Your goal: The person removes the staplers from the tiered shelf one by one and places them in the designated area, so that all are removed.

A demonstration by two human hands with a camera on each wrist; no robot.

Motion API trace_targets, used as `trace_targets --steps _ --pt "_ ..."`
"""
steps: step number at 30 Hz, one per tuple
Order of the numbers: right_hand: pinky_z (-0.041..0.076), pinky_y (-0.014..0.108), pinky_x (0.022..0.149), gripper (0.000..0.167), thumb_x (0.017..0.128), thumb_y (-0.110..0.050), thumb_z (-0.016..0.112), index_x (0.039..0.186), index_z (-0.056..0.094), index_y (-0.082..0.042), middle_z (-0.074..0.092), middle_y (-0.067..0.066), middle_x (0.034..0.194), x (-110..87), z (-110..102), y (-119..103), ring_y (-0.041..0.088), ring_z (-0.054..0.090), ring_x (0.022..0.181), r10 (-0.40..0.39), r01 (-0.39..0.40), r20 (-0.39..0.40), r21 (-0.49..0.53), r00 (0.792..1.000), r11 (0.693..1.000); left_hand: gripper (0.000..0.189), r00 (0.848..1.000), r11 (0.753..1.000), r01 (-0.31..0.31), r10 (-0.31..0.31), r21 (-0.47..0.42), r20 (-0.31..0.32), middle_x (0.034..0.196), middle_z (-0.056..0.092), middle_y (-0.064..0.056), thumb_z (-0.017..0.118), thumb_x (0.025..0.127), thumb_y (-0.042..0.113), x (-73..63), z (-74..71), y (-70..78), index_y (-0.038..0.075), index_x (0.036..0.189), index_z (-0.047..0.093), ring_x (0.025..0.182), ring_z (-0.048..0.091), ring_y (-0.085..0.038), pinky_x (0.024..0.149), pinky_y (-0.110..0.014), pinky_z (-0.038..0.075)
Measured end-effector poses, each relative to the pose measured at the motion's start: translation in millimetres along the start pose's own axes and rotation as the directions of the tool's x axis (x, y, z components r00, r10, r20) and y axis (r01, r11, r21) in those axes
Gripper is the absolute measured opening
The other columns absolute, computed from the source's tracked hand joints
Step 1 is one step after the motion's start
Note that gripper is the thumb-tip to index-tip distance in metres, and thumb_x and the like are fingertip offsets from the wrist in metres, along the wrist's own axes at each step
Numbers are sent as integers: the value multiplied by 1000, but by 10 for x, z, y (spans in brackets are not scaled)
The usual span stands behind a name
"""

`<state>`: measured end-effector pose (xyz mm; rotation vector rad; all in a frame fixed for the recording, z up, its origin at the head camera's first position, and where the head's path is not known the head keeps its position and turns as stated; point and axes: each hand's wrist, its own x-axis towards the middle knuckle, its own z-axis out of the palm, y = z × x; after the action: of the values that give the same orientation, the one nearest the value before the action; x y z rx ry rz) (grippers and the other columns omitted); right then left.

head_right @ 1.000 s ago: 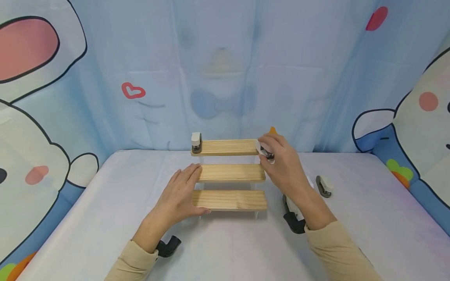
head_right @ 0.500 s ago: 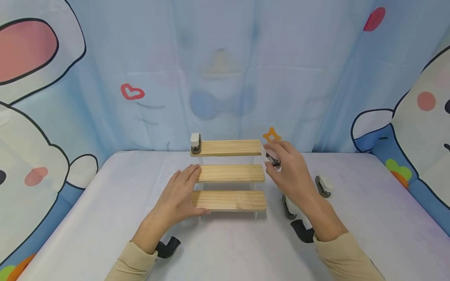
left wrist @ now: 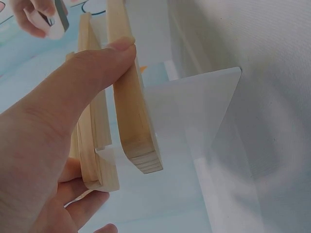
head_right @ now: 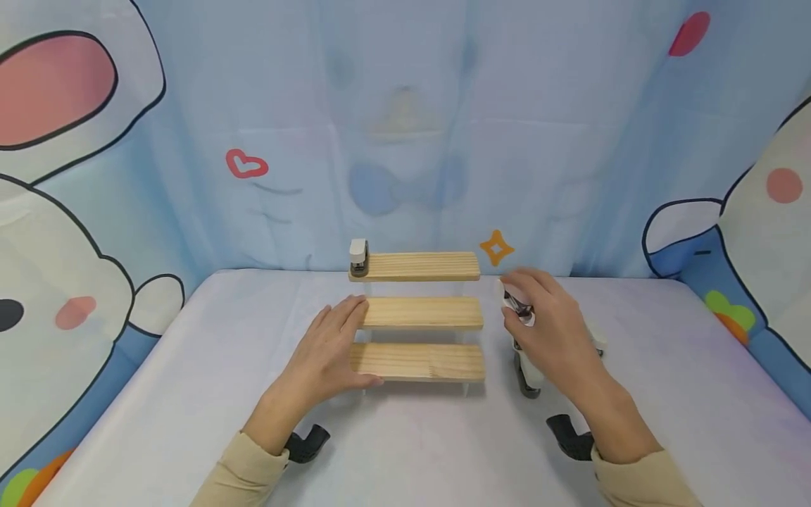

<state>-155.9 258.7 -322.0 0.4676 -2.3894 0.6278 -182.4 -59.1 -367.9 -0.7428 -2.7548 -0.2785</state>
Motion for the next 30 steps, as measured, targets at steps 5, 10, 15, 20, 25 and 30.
trace_targets --steps 5,10,15,20,25,30 --pt "29 -10 80 48 76 9 75 122 63 0 61 19 126 -78 -43 31 25 63 90 5 -6 -11 -18 1000 1000 120 1000 1000 -6 6 4 4 159 35 -8 86 63 62 -2 15 6 5 154 31 148 33 -23 124 -47 26" --pt "27 -11 82 48 77 7 74 123 62 0 60 21 124 -119 -84 53 31 63 95 13 -12 3 -20 1000 1000 121 1000 1000 4 -4 15 11 159 35 -8 86 63 62 -18 19 -2 5 154 30 148 32 -23 124 -46 25" --pt "29 -10 79 50 76 6 76 123 62 -2 60 20 123 -140 -130 72 31 63 96 15 -14 9 -34 1000 999 121 1000 1000 9 -9 14 15 159 34 -9 86 63 62 -20 8 -11 4 154 30 148 32 -23 124 -46 25" --pt "32 -7 73 52 75 5 77 124 62 -2 60 21 124 -163 -162 123 31 62 93 31 -30 8 -56 1000 998 120 1000 1000 4 -4 18 -6 159 36 -9 86 63 62 -19 -7 -21 4 153 31 148 34 -23 123 -47 26" --pt "27 -11 75 50 77 5 74 125 61 -2 58 22 127 -223 -196 184 37 61 102 96 -95 16 -57 995 994 121 1000 1000 -1 1 26 -10 158 37 -9 86 62 62 -10 -2 -20 4 153 32 147 35 -23 123 -47 27" --pt "23 -12 75 50 77 5 73 125 60 -2 57 23 127 -274 -250 248 39 58 106 143 -142 15 -61 990 988 120 1000 1000 -2 2 20 -5 158 36 -7 86 62 62 11 13 -4 5 153 32 147 35 -23 124 -46 26"
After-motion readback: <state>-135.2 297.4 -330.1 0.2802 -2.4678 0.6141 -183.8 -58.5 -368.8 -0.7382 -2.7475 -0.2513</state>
